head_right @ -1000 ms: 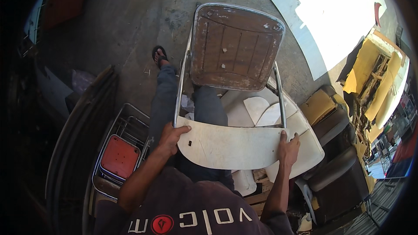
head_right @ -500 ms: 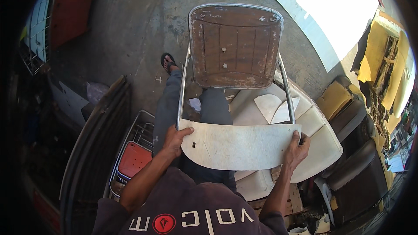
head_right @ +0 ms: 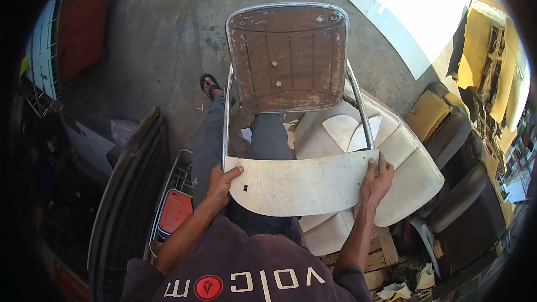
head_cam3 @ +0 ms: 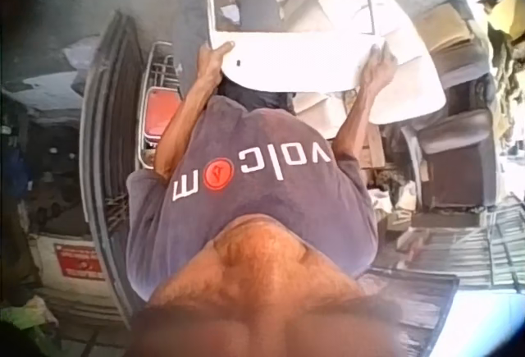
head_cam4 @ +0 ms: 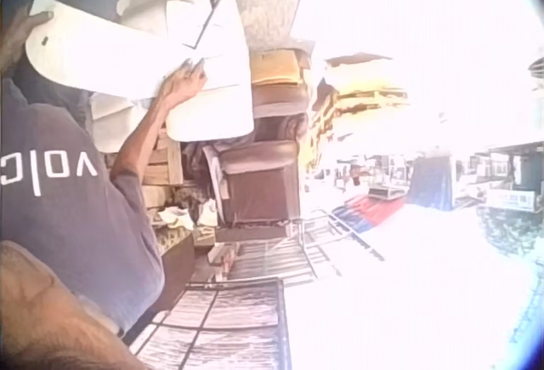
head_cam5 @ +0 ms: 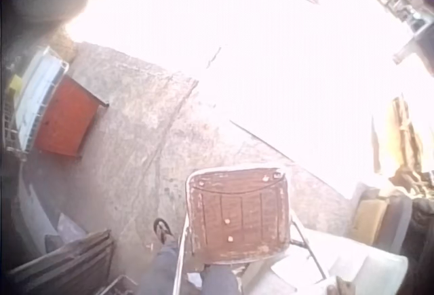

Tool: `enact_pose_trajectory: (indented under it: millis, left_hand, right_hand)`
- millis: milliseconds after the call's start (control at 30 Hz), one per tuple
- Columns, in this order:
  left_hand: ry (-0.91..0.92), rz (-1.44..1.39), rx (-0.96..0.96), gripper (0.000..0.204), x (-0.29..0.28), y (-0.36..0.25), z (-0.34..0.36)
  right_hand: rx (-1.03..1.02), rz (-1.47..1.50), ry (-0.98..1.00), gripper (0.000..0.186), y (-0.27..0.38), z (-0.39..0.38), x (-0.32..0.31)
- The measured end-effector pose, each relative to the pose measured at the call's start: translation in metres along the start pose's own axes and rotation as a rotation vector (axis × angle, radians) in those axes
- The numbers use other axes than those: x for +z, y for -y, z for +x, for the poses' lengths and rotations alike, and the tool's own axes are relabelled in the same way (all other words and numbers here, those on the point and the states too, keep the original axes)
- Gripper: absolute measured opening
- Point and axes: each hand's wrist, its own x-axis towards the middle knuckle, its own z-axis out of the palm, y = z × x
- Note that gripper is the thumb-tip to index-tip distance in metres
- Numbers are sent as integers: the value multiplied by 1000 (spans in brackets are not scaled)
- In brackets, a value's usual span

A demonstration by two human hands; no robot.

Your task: The person marks a curved wooden board by hand and then uses a screwdriver to attach the board to the metal frame of a folding chair.

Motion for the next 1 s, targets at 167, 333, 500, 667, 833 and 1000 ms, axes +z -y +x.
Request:
enact_pose_trajectory:
  millis: [167, 333, 500, 667, 833, 1000]
  left_hand:
    - [-28, -22, -10, 33, 3, -5, -8]
    - [-87, 34, -12, 31, 12, -9, -2]
    - [-118, 56, -43, 26, 8, -2, 1]
    - [-131, 33, -47, 26, 12, -6, 0]
    - [-139, 59, -53, 25, 10, -7, 2]
    - [-124, 97, -86, 29, 8, -6, 0]
  right_hand:
    - [75, 194, 104, 37, 1, 2, 0]
    - [-66, 45, 103, 39, -4, 0, 3]
    - [-145, -80, 66, 39, 1, -4, 7]
    - [-147, -50, 83, 39, 6, -6, 7]
    - [-44, -73, 112, 40, 10, -2, 4]
    - [-33, -87, 88, 39, 1, 5, 7]
